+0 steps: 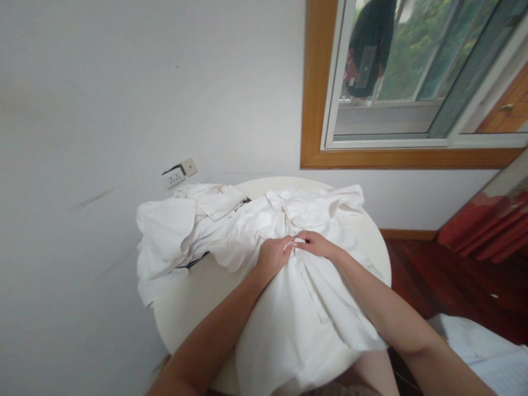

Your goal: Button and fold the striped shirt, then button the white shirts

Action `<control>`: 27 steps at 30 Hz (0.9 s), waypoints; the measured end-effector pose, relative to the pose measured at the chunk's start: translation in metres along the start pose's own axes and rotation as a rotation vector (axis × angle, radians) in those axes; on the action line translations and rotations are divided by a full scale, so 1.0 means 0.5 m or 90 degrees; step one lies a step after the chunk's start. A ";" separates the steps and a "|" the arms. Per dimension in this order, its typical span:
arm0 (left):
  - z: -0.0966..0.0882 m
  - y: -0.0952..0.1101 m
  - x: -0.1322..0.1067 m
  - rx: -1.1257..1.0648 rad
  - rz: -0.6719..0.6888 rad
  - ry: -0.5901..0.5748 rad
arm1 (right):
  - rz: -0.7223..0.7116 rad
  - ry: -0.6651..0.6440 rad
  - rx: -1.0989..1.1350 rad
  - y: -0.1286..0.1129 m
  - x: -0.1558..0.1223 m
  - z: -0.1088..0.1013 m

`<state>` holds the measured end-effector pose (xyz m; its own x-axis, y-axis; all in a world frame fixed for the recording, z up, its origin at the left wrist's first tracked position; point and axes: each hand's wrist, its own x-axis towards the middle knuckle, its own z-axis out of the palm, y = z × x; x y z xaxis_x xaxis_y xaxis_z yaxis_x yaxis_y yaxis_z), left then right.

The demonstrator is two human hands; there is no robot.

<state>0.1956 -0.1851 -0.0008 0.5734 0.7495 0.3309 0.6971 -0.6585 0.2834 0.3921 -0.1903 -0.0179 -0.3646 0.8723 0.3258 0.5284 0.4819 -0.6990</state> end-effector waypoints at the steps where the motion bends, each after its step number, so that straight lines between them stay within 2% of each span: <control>1: 0.002 -0.001 0.000 -0.018 0.003 0.008 | 0.002 0.002 0.016 0.002 0.000 0.000; 7: 0.020 -0.012 0.002 -0.122 -0.037 0.049 | 0.022 0.010 0.091 -0.003 0.000 0.001; 13: 0.036 -0.029 0.018 -0.284 -0.093 0.050 | -0.009 0.051 0.024 -0.012 -0.001 0.009; 17: 0.036 -0.033 0.027 -0.376 -0.111 0.058 | -0.001 0.082 0.042 -0.018 0.000 0.015; 27: 0.033 -0.046 0.030 -0.541 -0.103 0.042 | 0.038 0.077 0.162 -0.015 0.007 0.021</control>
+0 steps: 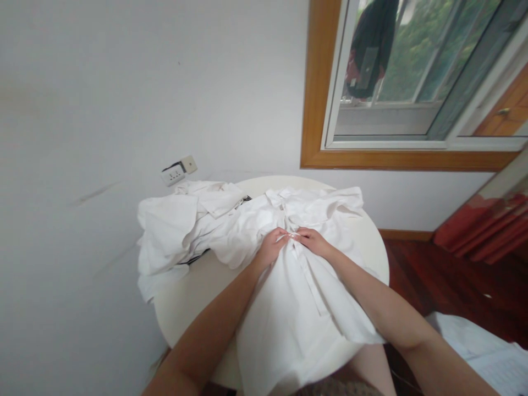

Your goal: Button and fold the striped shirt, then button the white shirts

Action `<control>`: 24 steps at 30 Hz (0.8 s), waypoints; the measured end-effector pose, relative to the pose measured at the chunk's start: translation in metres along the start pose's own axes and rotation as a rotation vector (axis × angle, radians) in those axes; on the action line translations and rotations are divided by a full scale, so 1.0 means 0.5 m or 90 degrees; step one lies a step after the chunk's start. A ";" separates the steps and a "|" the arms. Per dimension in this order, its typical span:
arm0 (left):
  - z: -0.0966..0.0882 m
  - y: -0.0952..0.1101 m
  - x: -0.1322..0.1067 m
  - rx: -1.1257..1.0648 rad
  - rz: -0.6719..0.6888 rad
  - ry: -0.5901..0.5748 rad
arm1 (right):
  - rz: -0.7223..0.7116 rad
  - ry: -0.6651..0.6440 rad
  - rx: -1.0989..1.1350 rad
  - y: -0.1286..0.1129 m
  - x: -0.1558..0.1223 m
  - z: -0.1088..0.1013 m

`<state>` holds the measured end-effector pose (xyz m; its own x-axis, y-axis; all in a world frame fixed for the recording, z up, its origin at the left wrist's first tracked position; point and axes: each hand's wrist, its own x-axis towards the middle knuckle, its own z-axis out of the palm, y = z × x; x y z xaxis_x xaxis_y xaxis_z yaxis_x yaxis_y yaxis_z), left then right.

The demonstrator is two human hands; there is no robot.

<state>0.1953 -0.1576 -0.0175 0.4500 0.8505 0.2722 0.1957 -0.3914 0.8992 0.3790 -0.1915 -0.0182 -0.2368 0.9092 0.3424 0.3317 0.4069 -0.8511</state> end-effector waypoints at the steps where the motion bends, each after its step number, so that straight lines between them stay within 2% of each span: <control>1: 0.000 -0.001 0.000 -0.003 -0.006 -0.001 | 0.007 -0.001 0.004 0.001 0.000 -0.001; 5: 0.003 0.001 -0.002 -0.010 -0.017 0.003 | 0.024 -0.002 0.015 0.002 0.000 -0.004; 13: 0.006 -0.004 -0.001 -0.085 -0.034 -0.003 | -0.001 -0.001 0.011 -0.019 -0.002 -0.002; 15: -0.002 -0.010 0.009 -0.072 -0.047 0.032 | -0.003 -0.002 -0.001 -0.022 -0.004 -0.006; 17: -0.014 -0.015 0.018 -0.041 -0.070 0.098 | -0.005 0.008 -0.027 -0.020 -0.006 -0.018; 20: -0.030 -0.014 0.020 0.003 -0.048 0.154 | 0.018 0.086 -0.067 -0.009 -0.009 -0.042; 24: -0.037 0.006 0.005 0.123 0.038 0.146 | 0.052 0.202 -0.072 -0.002 -0.009 -0.066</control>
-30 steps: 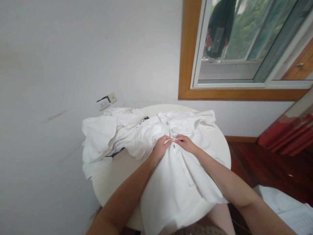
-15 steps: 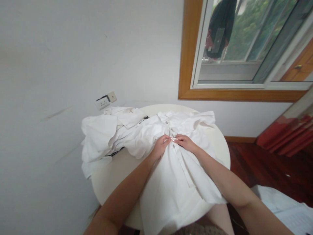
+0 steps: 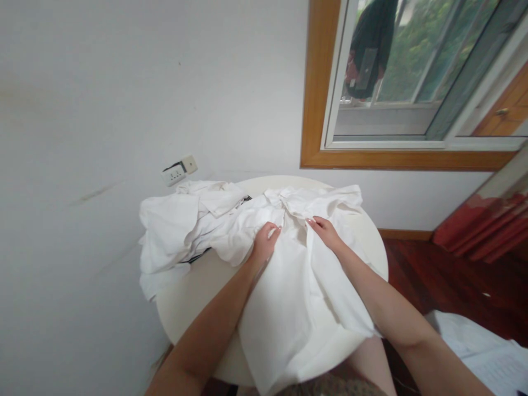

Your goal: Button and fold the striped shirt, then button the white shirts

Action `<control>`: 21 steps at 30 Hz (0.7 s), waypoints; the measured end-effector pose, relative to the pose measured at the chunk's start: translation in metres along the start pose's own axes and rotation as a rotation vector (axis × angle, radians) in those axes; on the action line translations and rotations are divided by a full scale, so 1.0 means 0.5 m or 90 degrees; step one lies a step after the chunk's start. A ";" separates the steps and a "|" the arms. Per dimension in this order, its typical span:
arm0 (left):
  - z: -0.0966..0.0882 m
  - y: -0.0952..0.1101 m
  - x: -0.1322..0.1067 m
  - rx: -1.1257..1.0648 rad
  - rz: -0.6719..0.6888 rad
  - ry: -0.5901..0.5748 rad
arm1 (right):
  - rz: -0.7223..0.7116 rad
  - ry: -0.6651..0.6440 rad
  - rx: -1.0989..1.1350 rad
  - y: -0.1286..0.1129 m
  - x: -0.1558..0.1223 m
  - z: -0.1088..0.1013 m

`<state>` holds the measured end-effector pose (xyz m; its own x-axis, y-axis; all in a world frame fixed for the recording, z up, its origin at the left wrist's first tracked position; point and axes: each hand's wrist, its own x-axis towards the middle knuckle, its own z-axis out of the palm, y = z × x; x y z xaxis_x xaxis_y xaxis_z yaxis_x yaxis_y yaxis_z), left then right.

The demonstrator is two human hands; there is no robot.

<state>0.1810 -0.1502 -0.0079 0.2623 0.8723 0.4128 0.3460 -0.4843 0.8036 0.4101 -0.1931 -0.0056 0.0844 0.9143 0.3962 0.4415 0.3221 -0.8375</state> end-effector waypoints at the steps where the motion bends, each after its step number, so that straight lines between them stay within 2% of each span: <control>1: -0.003 0.008 -0.004 0.061 0.015 -0.010 | -0.003 0.010 0.001 -0.001 0.002 -0.002; 5: -0.013 0.058 -0.023 0.330 0.095 -0.026 | -0.023 0.020 -0.020 -0.017 0.009 -0.002; 7: -0.009 0.089 -0.037 0.378 0.166 -0.022 | -0.034 0.016 -0.033 -0.025 0.014 0.002; 9: 0.004 0.114 -0.055 0.345 0.221 -0.059 | -0.046 0.008 -0.041 -0.032 0.019 0.005; 12: 0.033 0.127 -0.081 0.241 0.200 -0.150 | -0.061 0.005 -0.046 -0.035 0.023 0.009; 16: 0.057 0.105 -0.097 0.158 0.152 -0.202 | -0.062 0.020 -0.032 -0.026 0.017 0.018; 21: 0.047 0.091 -0.091 0.105 0.155 -0.227 | -0.021 0.068 0.014 0.003 0.008 0.029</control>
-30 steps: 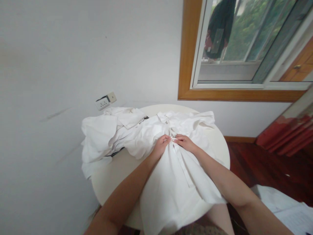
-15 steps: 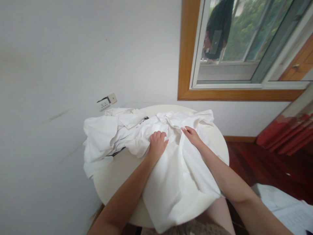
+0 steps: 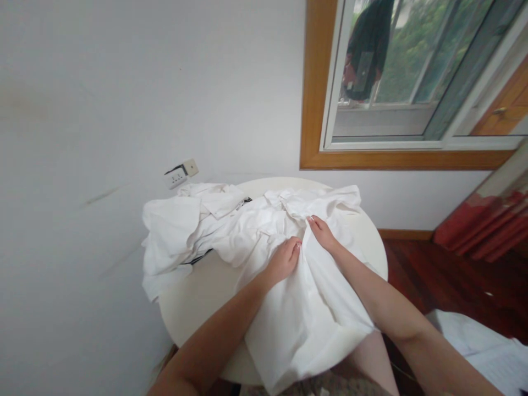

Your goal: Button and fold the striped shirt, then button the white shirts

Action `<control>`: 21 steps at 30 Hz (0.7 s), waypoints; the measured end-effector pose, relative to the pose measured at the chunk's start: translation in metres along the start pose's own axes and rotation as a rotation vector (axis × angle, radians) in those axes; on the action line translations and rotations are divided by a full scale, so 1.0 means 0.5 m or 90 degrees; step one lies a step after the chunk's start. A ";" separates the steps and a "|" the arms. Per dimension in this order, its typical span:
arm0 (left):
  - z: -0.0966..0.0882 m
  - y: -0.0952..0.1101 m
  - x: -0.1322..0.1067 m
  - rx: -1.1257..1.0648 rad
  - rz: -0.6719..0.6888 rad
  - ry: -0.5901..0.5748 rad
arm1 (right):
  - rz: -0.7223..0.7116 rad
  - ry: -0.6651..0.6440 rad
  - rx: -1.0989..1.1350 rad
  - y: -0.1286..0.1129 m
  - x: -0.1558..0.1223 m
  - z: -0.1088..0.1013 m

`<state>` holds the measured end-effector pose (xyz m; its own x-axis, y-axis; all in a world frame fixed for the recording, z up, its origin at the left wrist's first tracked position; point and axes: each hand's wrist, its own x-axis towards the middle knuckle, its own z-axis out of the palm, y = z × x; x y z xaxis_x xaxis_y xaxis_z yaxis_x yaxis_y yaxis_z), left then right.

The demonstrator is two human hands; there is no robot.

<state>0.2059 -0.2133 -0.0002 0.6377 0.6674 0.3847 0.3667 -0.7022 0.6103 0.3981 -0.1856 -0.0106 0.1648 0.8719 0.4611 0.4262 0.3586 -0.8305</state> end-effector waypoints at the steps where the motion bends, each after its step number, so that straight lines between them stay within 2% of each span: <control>1: -0.004 0.001 -0.001 -0.008 0.004 -0.005 | 0.011 0.020 0.008 0.007 0.001 -0.001; 6: -0.018 0.005 -0.006 -0.050 0.053 -0.019 | 0.050 0.094 0.029 0.036 0.012 -0.019; 12: -0.027 0.003 -0.001 -0.042 0.057 -0.047 | 0.064 0.091 0.030 0.052 0.014 -0.021; 21: -0.057 0.010 0.007 -0.035 0.025 -0.084 | 0.083 0.070 0.008 0.049 0.017 -0.016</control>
<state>0.1908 -0.2072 0.0240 0.7350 0.5994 0.3169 0.3053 -0.7099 0.6347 0.4169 -0.1718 -0.0245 0.3146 0.8699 0.3799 0.3836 0.2495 -0.8891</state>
